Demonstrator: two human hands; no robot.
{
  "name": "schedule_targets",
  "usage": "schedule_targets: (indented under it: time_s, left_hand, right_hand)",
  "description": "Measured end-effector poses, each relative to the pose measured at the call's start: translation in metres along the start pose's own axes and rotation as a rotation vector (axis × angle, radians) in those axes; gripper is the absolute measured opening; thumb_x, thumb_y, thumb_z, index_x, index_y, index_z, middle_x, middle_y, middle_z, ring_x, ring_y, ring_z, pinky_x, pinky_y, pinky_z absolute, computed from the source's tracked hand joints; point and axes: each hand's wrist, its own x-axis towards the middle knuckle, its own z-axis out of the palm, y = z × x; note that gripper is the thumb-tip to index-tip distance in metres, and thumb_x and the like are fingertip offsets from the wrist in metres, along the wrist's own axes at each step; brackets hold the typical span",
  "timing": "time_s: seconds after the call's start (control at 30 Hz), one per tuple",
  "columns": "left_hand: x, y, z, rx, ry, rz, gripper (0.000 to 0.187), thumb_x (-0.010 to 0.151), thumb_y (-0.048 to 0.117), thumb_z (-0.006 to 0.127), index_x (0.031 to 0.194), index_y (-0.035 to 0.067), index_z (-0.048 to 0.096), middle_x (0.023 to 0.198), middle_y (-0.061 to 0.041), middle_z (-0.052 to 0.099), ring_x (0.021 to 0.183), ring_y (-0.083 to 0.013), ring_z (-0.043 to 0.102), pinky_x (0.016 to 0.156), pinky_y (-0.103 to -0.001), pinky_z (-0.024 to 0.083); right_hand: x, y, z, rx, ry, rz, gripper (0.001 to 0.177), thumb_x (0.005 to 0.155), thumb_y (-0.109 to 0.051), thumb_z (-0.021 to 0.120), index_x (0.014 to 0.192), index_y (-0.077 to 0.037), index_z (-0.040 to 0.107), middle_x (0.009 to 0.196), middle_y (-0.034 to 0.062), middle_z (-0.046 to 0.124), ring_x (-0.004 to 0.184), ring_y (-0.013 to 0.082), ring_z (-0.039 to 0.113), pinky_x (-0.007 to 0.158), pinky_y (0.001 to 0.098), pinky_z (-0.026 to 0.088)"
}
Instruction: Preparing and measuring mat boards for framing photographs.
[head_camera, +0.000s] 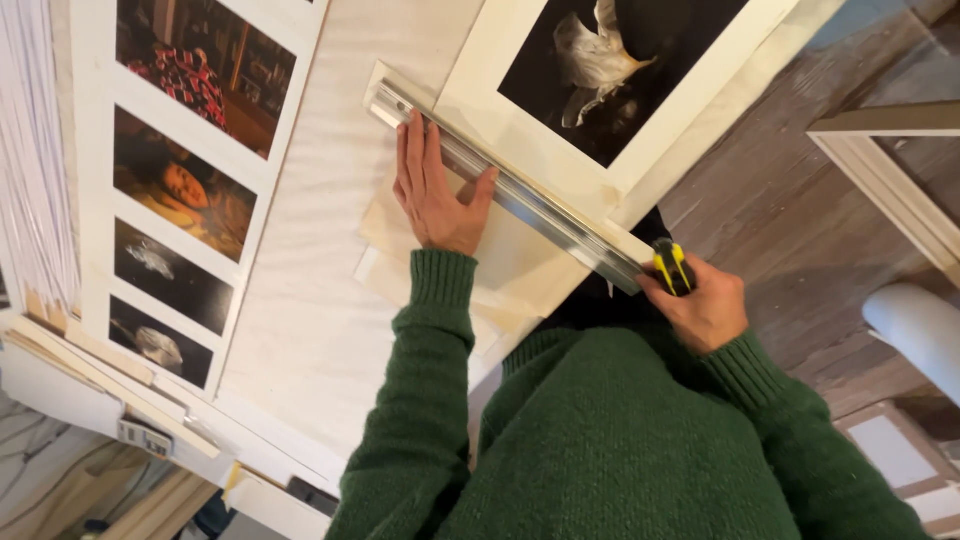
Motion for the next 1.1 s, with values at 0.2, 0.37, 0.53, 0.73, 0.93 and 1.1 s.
schedule_targets:
  time_s: [0.2,0.37,0.53,0.73,0.93,1.1]
  left_hand:
    - [0.000,-0.001,0.004,0.024,-0.010,0.001,0.087,0.095,0.050,0.076,0.158,0.003,0.039,0.171,-0.008,0.032,0.160,-0.0347,0.028,0.128,-0.052,0.028]
    - [0.001,0.000,0.004,0.046,-0.004,0.017,0.084,0.098,0.052,0.073,0.159,0.004,0.040,0.171,-0.009,0.032,0.161,-0.0362,0.029,0.130,-0.054,0.028]
    - [0.000,-0.004,0.007,0.052,-0.001,0.016,0.087,0.098,0.055,0.070,0.160,0.002,0.037,0.171,-0.010,0.031,0.161,-0.0366,0.028,0.129,-0.054,0.028]
    - [0.001,-0.001,0.004,0.029,-0.049,-0.025,0.090,0.098,0.055,0.069,0.161,0.000,0.036,0.172,-0.012,0.029,0.162,-0.0375,0.027,0.130,-0.055,0.027]
    - [0.000,-0.004,0.004,0.042,-0.032,-0.019,0.089,0.098,0.055,0.069,0.160,0.000,0.036,0.172,-0.013,0.029,0.161,-0.0380,0.027,0.129,-0.055,0.027]
    - [0.004,-0.004,0.004,0.044,-0.059,-0.029,0.089,0.098,0.056,0.067,0.160,0.000,0.036,0.172,-0.013,0.029,0.161,-0.0391,0.026,0.129,-0.056,0.026]
  right_hand:
    - [-0.008,0.011,0.012,0.154,0.066,0.039,0.025,0.087,-0.012,0.083,0.111,-0.005,0.077,0.093,0.0059,0.077,0.085,0.0086,0.070,0.079,0.0268,0.057]
    - [-0.014,0.010,0.015,0.221,0.092,0.082,0.024,0.088,-0.009,0.082,0.111,-0.005,0.077,0.093,0.0039,0.076,0.085,0.0069,0.068,0.078,0.0247,0.056]
    - [-0.014,0.002,0.018,0.160,0.133,0.084,0.022,0.089,-0.009,0.082,0.111,-0.004,0.078,0.094,0.0037,0.075,0.084,0.0064,0.066,0.077,0.0241,0.056]
    - [-0.019,0.003,0.023,0.208,0.156,0.183,0.021,0.091,-0.009,0.083,0.110,-0.004,0.078,0.092,0.0020,0.074,0.082,0.0053,0.063,0.075,0.0232,0.053]
    - [-0.022,-0.001,0.028,0.231,0.198,0.214,0.020,0.090,-0.008,0.083,0.109,-0.003,0.077,0.096,0.0019,0.073,0.084,0.0056,0.062,0.077,0.0220,0.052]
    - [-0.020,-0.001,0.030,0.256,0.209,0.220,0.019,0.091,-0.007,0.083,0.109,-0.002,0.077,0.096,0.0015,0.073,0.085,0.0055,0.063,0.077,0.0217,0.052]
